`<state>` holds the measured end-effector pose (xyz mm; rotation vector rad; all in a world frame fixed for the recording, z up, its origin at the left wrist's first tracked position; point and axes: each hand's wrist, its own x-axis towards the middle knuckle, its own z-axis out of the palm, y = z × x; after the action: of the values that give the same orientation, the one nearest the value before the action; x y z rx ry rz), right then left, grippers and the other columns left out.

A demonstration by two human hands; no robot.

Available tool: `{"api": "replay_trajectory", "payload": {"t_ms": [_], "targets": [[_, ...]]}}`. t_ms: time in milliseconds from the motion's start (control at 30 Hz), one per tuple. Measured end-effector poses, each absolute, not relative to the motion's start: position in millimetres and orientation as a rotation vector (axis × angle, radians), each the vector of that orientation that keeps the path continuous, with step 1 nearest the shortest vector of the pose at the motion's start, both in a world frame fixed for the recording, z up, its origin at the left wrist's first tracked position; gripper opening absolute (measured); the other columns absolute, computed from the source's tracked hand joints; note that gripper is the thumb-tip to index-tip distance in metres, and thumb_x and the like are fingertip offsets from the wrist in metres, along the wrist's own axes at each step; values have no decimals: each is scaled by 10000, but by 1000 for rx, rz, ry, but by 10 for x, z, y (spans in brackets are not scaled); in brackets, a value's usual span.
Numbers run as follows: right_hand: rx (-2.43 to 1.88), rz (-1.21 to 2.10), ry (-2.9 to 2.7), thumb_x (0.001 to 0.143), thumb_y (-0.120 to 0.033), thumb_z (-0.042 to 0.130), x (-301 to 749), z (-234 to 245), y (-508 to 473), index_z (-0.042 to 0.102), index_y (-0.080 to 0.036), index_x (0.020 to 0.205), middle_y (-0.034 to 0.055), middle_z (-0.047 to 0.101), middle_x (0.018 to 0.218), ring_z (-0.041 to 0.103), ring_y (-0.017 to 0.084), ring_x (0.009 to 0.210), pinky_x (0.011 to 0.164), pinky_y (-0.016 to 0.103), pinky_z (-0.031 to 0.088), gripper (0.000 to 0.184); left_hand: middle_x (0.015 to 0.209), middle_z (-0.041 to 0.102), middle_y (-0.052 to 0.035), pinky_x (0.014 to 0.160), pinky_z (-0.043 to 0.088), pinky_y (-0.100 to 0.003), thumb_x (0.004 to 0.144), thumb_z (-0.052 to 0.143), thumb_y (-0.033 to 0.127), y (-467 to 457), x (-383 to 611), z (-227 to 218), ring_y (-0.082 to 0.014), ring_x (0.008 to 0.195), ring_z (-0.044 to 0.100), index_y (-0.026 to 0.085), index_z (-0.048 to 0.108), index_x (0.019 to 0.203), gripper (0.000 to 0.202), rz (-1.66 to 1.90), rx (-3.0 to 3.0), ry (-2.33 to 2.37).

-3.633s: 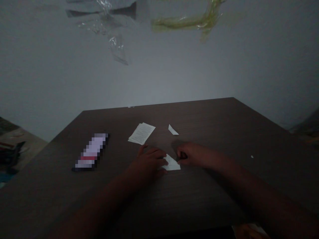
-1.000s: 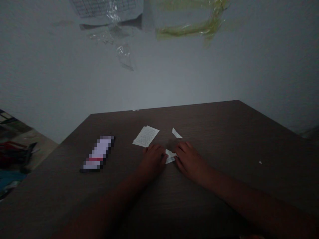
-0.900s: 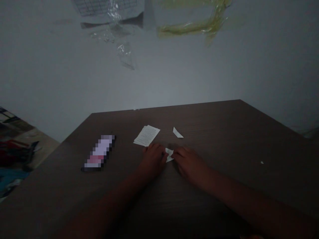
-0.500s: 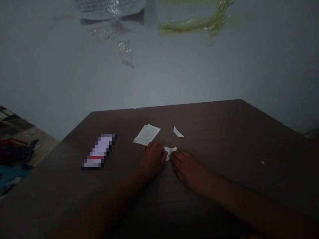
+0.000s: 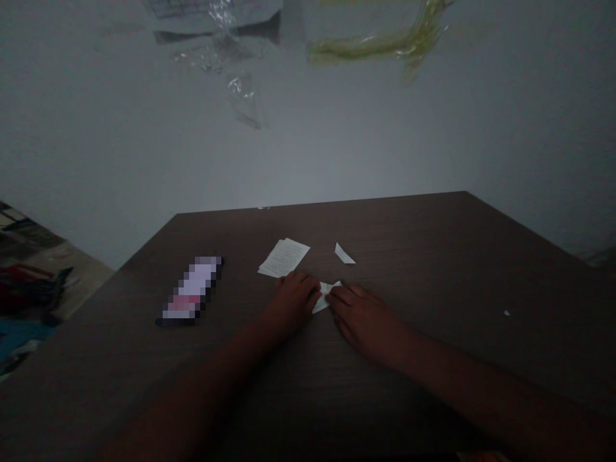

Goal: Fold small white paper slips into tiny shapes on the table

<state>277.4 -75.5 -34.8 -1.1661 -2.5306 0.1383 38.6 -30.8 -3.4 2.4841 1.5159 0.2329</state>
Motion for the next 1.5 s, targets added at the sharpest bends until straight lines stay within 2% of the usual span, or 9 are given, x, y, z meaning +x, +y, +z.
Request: {"api": "replay_trajectory", "payload": {"t_ms": [167, 333, 533, 733, 833, 1033, 1200, 1367, 1500], "targets": [[-1219, 78, -2530, 1156, -162, 693, 2836, -363, -644, 831, -237, 1548, 167, 856, 1509, 797, 378, 1418, 1165, 569, 701, 422, 1477, 856, -91, 1305, 598, -522, 1150, 732, 131, -257, 256, -81, -322, 1408, 781, 266, 856, 1426, 331, 290, 2537, 1394], [-1181, 143, -2556, 1168, -135, 653, 2931, -284, -538, 855, -202, 1522, 191, 861, 1516, 823, 386, 1402, 1183, 595, 704, 413, 1480, 863, -118, 1331, 591, -532, 1132, 693, 89, -310, 249, -14, -329, 1448, 772, 222, 888, 1377, 340, 301, 2530, 1324], [-1066, 317, -2555, 1111, -84, 679, 3035, -230, -425, 876, -244, 1513, 147, 859, 1573, 815, 331, 1449, 1276, 552, 641, 475, 1549, 861, -124, 1326, 610, -479, 1125, 672, 65, -393, 280, 114, -317, 1444, 783, 226, 902, 1334, 350, 374, 2522, 1256], [-1026, 455, -2518, 1166, -122, 714, 3040, -216, -312, 925, -255, 1247, 114, 913, 1351, 841, 296, 1253, 1159, 488, 652, 263, 1582, 870, -95, 1369, 571, -501, 1098, 721, 69, -416, 281, 115, -333, 1519, 777, 255, 917, 1312, 345, 311, 2564, 1204], [-1092, 454, -2498, 1187, -144, 733, 2993, -255, -277, 910, -241, 1201, 99, 902, 1267, 830, 279, 1205, 1128, 464, 629, 202, 1532, 886, -61, 1367, 545, -472, 1109, 707, 76, -435, 295, 125, -311, 1498, 786, 276, 919, 1320, 360, 295, 2575, 1194], [-1110, 449, -2454, 1141, -135, 781, 2951, -331, -238, 871, -247, 1094, 72, 886, 1186, 807, 275, 1175, 1090, 446, 601, 151, 1524, 892, -57, 1379, 536, -470, 1100, 705, 43, -438, 310, 120, -309, 1489, 790, 280, 926, 1371, 422, 262, 2534, 1183], [-1141, 421, -2462, 1126, -190, 828, 2980, -317, -274, 854, -260, 1184, 84, 867, 1232, 796, 300, 1239, 1115, 471, 607, 95, 1489, 896, -77, 1342, 572, -515, 1089, 739, 34, -439, 302, 119, -328, 1446, 808, 263, 927, 1401, 430, 263, 2574, 1148], [-1149, 383, -2524, 1108, -306, 900, 2992, -282, -388, 814, -246, 1387, 160, 829, 1444, 768, 369, 1361, 1169, 552, 625, 298, 1539, 886, -108, 1372, 541, -593, 1112, 725, 78, -412, 291, 86, -360, 1496, 785, 253, 923, 1449, 429, 241, 2541, 1155], [-1176, 367, -2568, 1123, -391, 895, 2991, -277, -438, 790, -229, 1446, 209, 794, 1539, 733, 447, 1461, 1225, 647, 613, 376, 1559, 883, -101, 1386, 528, -620, 1121, 764, 156, -367, 254, 22, -377, 1515, 779, 294, 923, 1468, 405, 214, 2533, 1157]]}}
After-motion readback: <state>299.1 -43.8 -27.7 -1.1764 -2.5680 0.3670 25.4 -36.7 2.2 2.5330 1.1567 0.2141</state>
